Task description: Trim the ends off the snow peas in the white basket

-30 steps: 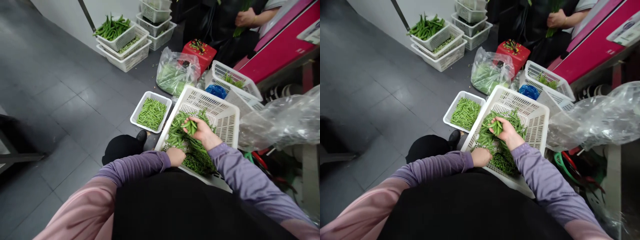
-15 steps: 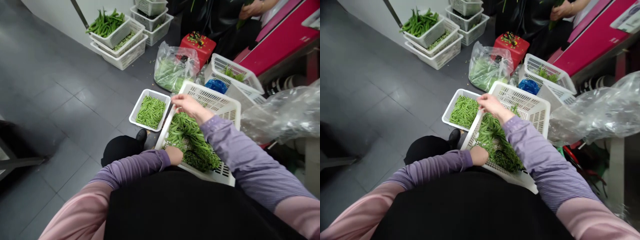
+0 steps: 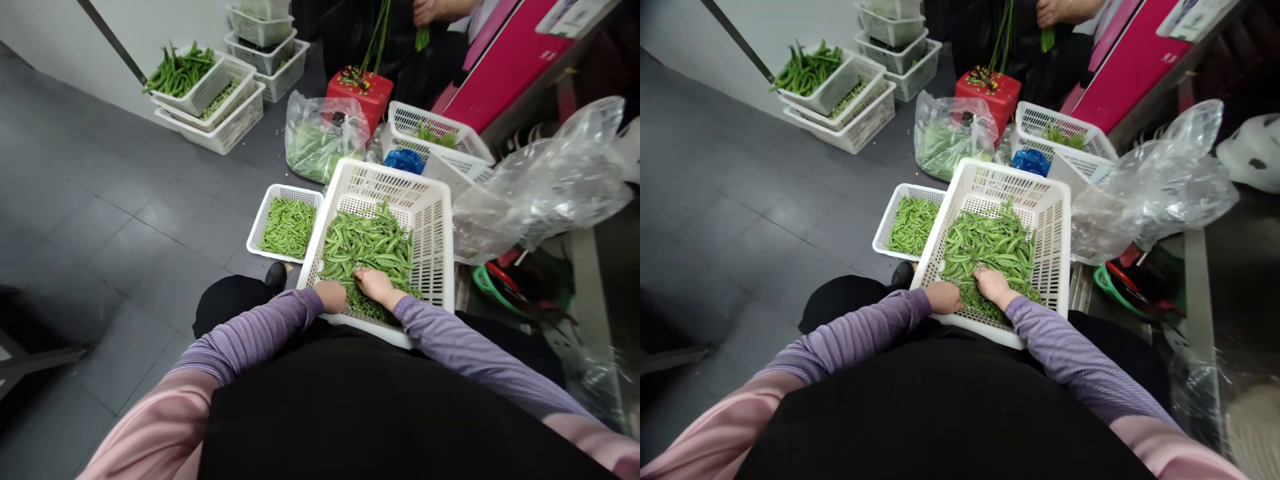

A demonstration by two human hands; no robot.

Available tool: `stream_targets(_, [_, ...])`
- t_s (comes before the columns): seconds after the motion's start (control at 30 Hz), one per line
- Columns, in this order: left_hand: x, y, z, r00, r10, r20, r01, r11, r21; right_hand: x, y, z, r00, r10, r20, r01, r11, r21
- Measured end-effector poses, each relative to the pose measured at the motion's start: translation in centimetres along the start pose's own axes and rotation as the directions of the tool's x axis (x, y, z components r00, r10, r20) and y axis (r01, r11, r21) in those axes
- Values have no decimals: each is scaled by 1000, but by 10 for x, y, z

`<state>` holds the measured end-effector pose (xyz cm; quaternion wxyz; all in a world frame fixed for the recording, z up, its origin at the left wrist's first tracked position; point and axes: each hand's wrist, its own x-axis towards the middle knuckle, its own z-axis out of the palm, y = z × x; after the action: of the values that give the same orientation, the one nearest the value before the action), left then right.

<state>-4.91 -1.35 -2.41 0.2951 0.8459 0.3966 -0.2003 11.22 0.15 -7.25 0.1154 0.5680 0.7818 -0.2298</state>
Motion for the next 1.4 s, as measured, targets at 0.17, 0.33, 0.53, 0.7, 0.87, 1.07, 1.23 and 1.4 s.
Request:
stream_targets(0.17, [8, -3, -5, 989, -63, -136, 30, 972, -235, -20, 19, -13, 973, 75, -220, -14, 963, 270])
stream_targets(0.33, [8, 1, -15, 1000, 25, -11, -23, 582, -813, -48, 23, -20, 945, 94, -313, 118, 794, 596])
stream_targets(0.53, [-4, 5, -19, 986, 160, -51, -96, 286, -954, -68, 10, -30, 912, 103, -397, 173, 781, 600])
stream_targets(0.7, [-10, 6, -20, 983, 123, -133, -162, 267, -950, -73, -12, -30, 930, 224, -290, 137, 521, 842])
stream_targets(0.87, [-6, 4, -10, 990, 26, -137, -103, 797, -596, -70, -28, -33, 941, 332, -55, 91, -94, 991])
stream_targets(1.07, [-4, -1, -2, 966, 49, -253, -145, 914, -379, -69, -17, -45, 951, 308, 24, 60, -260, 964])
stream_targets(1.23, [-5, 2, -19, 967, 155, -203, -252, 705, -663, -70, -19, -39, 961, 272, -49, 37, 49, 998])
stream_targets(1.4, [-8, -4, -31, 909, 137, -394, -279, 901, -332, -67, -16, -58, 861, 129, -492, 188, 818, 544])
